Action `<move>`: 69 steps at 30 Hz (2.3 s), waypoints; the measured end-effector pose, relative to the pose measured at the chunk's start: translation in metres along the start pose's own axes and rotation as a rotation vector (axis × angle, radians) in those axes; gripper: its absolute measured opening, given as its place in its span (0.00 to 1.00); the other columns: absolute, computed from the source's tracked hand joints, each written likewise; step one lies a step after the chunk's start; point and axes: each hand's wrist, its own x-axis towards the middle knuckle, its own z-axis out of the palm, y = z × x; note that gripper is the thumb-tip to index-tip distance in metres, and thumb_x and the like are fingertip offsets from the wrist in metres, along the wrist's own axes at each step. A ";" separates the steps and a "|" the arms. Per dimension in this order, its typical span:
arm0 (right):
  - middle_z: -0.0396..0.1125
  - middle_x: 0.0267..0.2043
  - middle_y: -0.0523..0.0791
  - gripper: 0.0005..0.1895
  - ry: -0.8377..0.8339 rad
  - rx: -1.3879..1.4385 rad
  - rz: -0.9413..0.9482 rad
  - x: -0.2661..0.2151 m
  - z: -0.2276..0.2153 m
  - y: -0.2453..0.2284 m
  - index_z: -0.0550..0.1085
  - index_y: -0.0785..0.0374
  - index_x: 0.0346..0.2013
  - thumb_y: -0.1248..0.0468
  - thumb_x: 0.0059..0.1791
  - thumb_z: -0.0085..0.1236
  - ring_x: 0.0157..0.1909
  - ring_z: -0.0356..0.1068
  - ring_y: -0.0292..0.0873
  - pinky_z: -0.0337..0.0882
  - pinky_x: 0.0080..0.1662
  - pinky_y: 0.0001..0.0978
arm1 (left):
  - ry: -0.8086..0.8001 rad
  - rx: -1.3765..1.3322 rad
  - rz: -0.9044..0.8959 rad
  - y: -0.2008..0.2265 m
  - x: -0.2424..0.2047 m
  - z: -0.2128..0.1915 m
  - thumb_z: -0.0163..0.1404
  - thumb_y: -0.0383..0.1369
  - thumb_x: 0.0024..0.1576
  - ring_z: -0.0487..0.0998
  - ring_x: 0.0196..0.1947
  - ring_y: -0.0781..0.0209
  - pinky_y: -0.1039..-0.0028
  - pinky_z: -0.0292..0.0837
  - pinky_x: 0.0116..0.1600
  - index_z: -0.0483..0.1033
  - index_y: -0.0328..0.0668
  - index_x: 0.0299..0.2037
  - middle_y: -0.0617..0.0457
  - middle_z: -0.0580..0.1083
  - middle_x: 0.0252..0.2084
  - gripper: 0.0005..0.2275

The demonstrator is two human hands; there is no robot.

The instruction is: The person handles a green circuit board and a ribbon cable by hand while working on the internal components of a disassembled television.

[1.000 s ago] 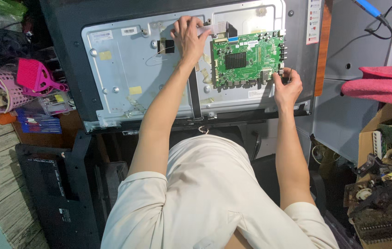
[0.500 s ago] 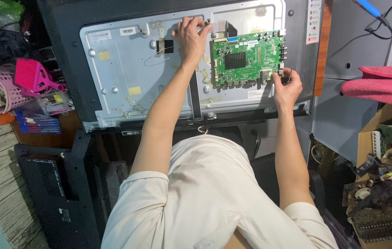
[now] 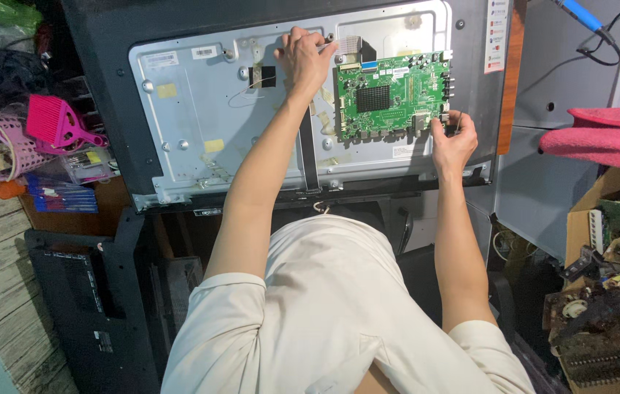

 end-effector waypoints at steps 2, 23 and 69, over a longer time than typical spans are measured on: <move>0.67 0.33 0.37 0.12 -0.001 0.006 0.001 0.000 0.000 0.000 0.76 0.54 0.39 0.55 0.44 0.62 0.31 0.64 0.38 0.65 0.37 0.34 | 0.005 -0.003 -0.008 -0.001 0.001 0.002 0.61 0.52 0.46 0.67 0.47 0.53 0.59 0.57 0.46 0.83 0.60 0.28 0.59 0.72 0.40 0.12; 0.68 0.39 0.45 0.14 0.051 0.019 -0.169 0.004 0.014 0.026 0.76 0.61 0.44 0.58 0.47 0.65 0.39 0.69 0.45 0.67 0.45 0.39 | 0.085 -0.266 0.372 0.004 -0.020 -0.045 0.56 0.37 0.56 0.69 0.42 0.53 0.64 0.66 0.45 0.75 0.51 0.33 0.57 0.67 0.41 0.04; 0.61 0.38 0.48 0.10 0.093 -0.440 -0.286 0.044 0.021 0.001 0.73 0.61 0.48 0.60 0.54 0.58 0.28 0.67 0.59 0.64 0.26 0.54 | -0.012 -0.338 0.115 -0.015 0.065 0.013 0.63 0.37 0.45 0.82 0.31 0.71 0.65 0.73 0.34 0.78 0.61 0.23 0.72 0.80 0.27 0.05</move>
